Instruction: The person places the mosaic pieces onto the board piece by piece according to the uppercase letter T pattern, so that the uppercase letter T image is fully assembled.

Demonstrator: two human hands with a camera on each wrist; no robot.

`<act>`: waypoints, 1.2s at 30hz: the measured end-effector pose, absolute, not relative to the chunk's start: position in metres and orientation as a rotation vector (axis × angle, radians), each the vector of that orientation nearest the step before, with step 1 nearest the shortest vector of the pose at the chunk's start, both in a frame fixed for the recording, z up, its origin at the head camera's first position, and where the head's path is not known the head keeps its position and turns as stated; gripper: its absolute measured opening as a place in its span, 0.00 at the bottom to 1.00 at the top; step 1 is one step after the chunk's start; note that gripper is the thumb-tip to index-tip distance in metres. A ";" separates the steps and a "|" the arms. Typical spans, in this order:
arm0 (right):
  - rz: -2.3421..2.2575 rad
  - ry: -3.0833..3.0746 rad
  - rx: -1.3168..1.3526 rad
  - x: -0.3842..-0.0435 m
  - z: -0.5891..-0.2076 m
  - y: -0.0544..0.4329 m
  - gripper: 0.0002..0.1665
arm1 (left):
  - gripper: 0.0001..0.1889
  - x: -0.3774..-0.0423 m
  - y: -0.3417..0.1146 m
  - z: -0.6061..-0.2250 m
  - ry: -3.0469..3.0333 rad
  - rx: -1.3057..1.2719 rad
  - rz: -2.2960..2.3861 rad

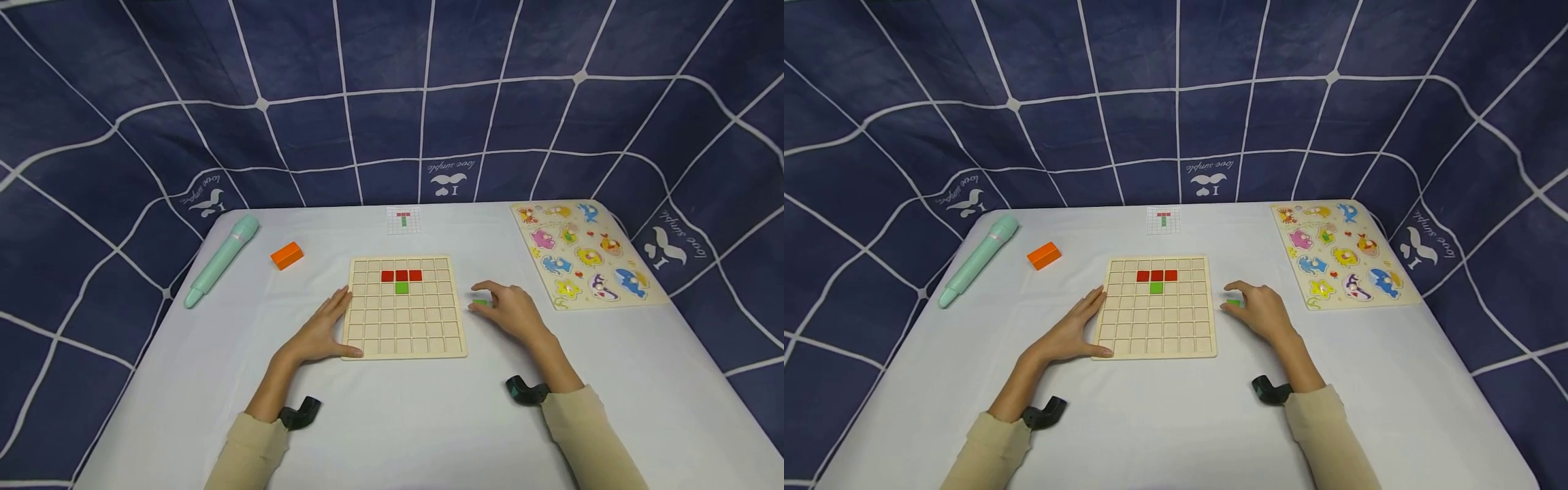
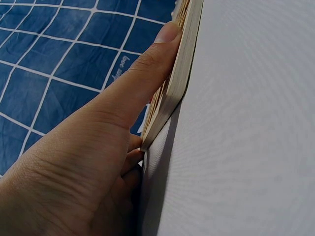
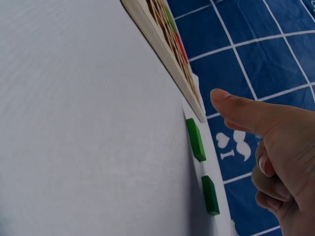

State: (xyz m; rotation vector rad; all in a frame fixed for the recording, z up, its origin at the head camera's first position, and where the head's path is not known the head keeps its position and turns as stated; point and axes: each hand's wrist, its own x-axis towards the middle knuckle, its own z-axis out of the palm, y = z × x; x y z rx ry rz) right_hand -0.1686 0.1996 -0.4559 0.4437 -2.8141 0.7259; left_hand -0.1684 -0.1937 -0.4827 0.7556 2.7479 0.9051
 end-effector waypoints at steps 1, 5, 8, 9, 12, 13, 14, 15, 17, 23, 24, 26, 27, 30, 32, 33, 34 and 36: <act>0.728 -2.815 0.441 -0.168 -0.456 0.201 0.21 | 0.67 -0.168 -0.194 -0.483 2.747 0.754 0.908; 0.739 -2.828 0.425 -0.167 -0.456 0.204 0.21 | 0.67 -0.168 -0.194 -0.483 2.744 0.744 0.914; 0.743 -2.840 0.414 -0.166 -0.457 0.206 0.21 | 0.67 -0.168 -0.194 -0.483 2.745 0.740 0.913; 0.745 -2.845 0.409 -0.166 -0.457 0.207 0.21 | 0.67 -0.169 -0.194 -0.483 2.745 0.740 0.912; 0.752 -2.857 0.397 -0.166 -0.458 0.208 0.21 | 0.67 -0.168 -0.194 -0.483 2.746 0.734 0.905; 0.752 -2.862 0.392 -0.165 -0.459 0.209 0.21 | 0.67 -0.168 -0.194 -0.483 2.746 0.733 0.903; 0.754 -2.867 0.388 -0.165 -0.460 0.209 0.21 | 0.67 -0.168 -0.194 -0.483 2.745 0.733 0.902; 0.753 -2.874 0.384 -0.164 -0.461 0.210 0.21 | 0.67 -0.168 -0.194 -0.482 2.744 0.732 0.901; 0.740 -2.887 0.379 -0.164 -0.462 0.210 0.21 | 0.67 -0.168 -0.194 -0.481 2.741 0.730 0.898; 0.707 -2.910 0.366 -0.164 -0.466 0.211 0.21 | 0.67 -0.168 -0.194 -0.481 2.738 0.727 0.899; 0.707 -2.912 0.364 -0.164 -0.466 0.211 0.21 | 0.67 -0.168 -0.194 -0.481 2.739 0.729 0.898; 0.709 -2.913 0.360 -0.164 -0.467 0.211 0.21 | 0.67 -0.168 -0.194 -0.482 2.742 0.736 0.898; 0.713 -2.913 0.359 -0.164 -0.467 0.211 0.21 | 0.67 -0.168 -0.194 -0.482 2.743 0.738 0.899; 0.724 -2.910 0.360 -0.164 -0.467 0.211 0.20 | 0.67 -0.168 -0.194 -0.483 2.747 0.744 0.900; 0.731 -2.905 0.361 -0.164 -0.468 0.211 0.20 | 0.67 -0.168 -0.194 -0.482 2.744 0.741 0.904; 0.735 -2.901 0.361 -0.164 -0.468 0.211 0.19 | 0.67 -0.168 -0.194 -0.482 2.743 0.740 0.905; 0.737 -2.897 0.363 -0.164 -0.468 0.211 0.19 | 0.67 -0.168 -0.194 -0.482 2.742 0.737 0.905; 0.743 -2.888 0.367 -0.163 -0.468 0.210 0.18 | 0.67 -0.168 -0.194 -0.482 2.740 0.735 0.907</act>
